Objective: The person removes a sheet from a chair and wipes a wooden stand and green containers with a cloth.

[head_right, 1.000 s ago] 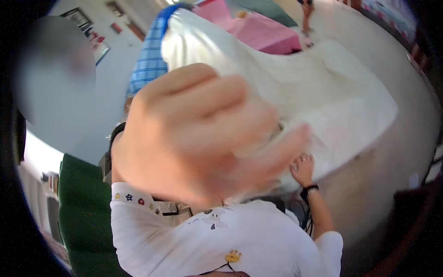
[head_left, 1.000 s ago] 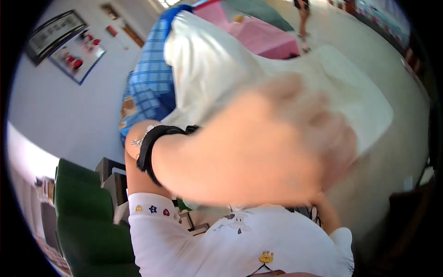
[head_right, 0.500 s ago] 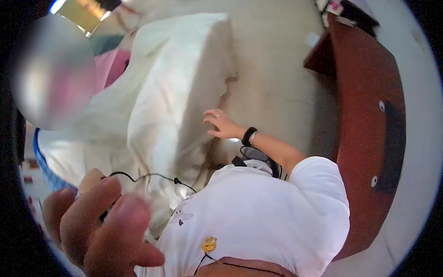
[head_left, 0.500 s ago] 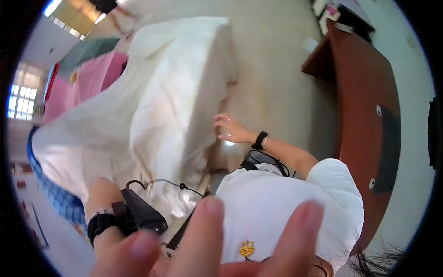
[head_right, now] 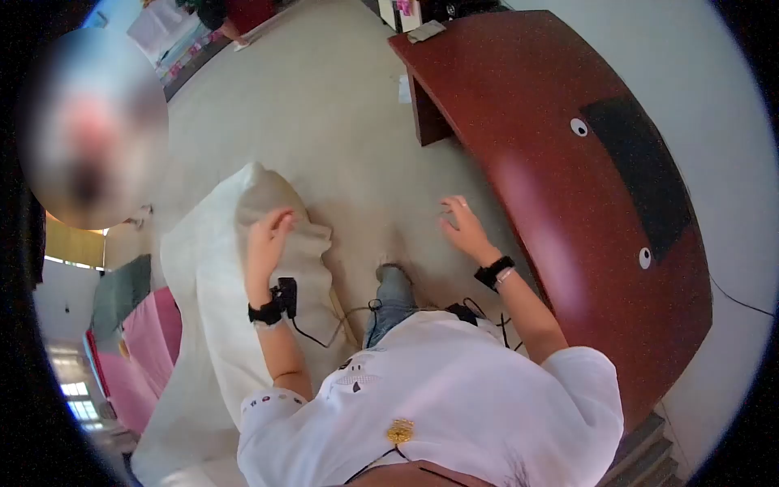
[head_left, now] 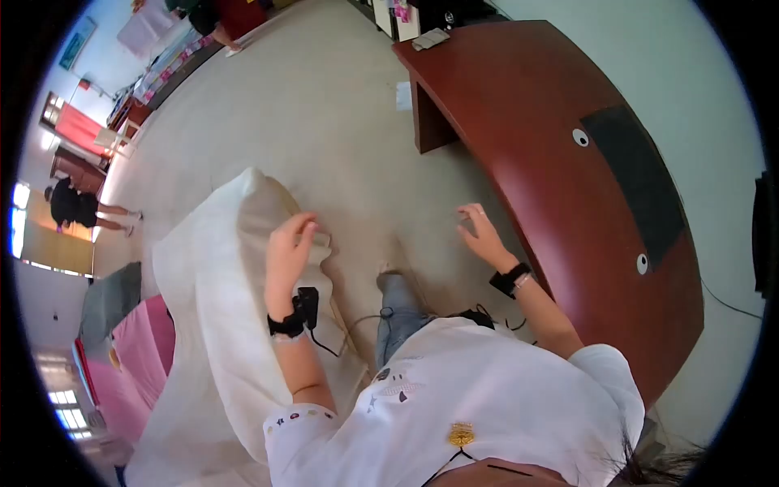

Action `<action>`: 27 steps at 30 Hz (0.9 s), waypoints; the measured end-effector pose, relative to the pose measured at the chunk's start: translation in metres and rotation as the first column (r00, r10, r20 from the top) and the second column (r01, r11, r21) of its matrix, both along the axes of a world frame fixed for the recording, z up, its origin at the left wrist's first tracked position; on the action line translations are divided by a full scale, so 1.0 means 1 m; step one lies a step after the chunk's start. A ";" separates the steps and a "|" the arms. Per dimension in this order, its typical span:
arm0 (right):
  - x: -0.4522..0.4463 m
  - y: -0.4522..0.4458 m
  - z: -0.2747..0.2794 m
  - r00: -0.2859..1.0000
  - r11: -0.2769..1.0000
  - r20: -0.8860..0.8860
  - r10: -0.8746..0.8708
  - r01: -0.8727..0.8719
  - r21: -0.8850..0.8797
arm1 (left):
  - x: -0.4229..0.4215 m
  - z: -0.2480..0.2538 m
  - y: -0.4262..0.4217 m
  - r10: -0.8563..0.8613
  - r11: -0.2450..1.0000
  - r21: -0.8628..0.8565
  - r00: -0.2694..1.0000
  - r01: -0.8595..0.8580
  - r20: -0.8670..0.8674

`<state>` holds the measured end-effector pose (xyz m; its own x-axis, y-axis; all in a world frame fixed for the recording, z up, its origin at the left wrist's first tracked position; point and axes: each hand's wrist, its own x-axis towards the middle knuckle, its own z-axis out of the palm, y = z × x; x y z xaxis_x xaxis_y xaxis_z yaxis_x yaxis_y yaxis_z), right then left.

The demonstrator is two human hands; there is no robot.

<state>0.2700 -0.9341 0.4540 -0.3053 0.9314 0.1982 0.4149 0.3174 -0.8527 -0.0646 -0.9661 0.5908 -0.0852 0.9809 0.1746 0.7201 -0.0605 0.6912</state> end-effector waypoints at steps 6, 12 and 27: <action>0.059 0.097 -0.040 0.970 0.971 0.037 -0.239 0.239 0.002 | 0.046 -0.089 0.209 -0.253 0.942 -0.195 0.959 0.274 0.125; 0.064 0.159 -0.063 0.832 0.830 -0.015 -0.555 0.552 -0.079 | 0.132 -0.179 0.449 -0.471 0.882 -0.070 0.874 0.466 -0.116; 0.054 0.101 -0.071 -0.217 -0.313 0.408 -0.887 0.932 -0.185 | 0.343 -0.420 0.843 -0.537 0.426 -0.074 0.186 0.902 -0.823</action>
